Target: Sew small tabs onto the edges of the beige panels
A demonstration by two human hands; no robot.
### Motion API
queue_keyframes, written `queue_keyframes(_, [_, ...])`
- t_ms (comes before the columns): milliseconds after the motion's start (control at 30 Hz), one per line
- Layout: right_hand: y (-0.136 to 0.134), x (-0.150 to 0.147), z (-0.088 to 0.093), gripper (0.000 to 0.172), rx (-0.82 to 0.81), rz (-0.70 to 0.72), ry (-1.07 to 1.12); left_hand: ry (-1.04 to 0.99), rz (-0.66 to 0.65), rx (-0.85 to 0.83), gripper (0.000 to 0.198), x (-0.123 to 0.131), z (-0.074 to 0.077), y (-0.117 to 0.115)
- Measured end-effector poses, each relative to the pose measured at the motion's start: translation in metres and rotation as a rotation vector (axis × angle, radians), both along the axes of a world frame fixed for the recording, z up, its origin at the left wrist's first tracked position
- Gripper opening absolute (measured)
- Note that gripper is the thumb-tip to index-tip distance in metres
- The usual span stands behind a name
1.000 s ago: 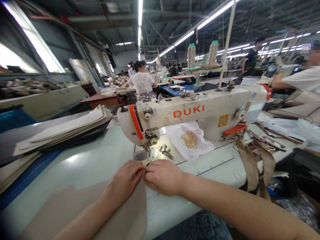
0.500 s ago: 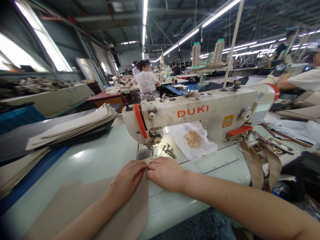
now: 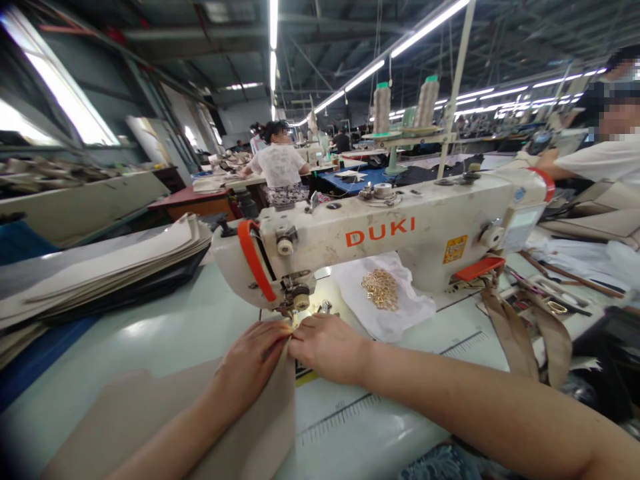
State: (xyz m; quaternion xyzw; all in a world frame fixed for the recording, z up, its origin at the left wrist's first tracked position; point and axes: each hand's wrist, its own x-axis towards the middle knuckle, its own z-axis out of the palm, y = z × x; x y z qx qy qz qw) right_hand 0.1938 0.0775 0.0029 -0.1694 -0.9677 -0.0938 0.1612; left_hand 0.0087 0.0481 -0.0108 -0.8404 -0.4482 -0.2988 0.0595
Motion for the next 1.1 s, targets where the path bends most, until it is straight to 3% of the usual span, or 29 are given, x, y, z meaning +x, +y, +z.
queue_keyframes(433, [0.009,-0.003,-0.003,0.010,-0.065,-0.015,0.025,-0.012,0.009,-0.005,0.019,-0.006,-0.002,0.013])
queue_keyframes(1100, [0.010,-0.006,-0.007,0.009,-0.086,-0.045,0.026,-0.042,0.044,-0.046,0.018,-0.004,0.001,0.013])
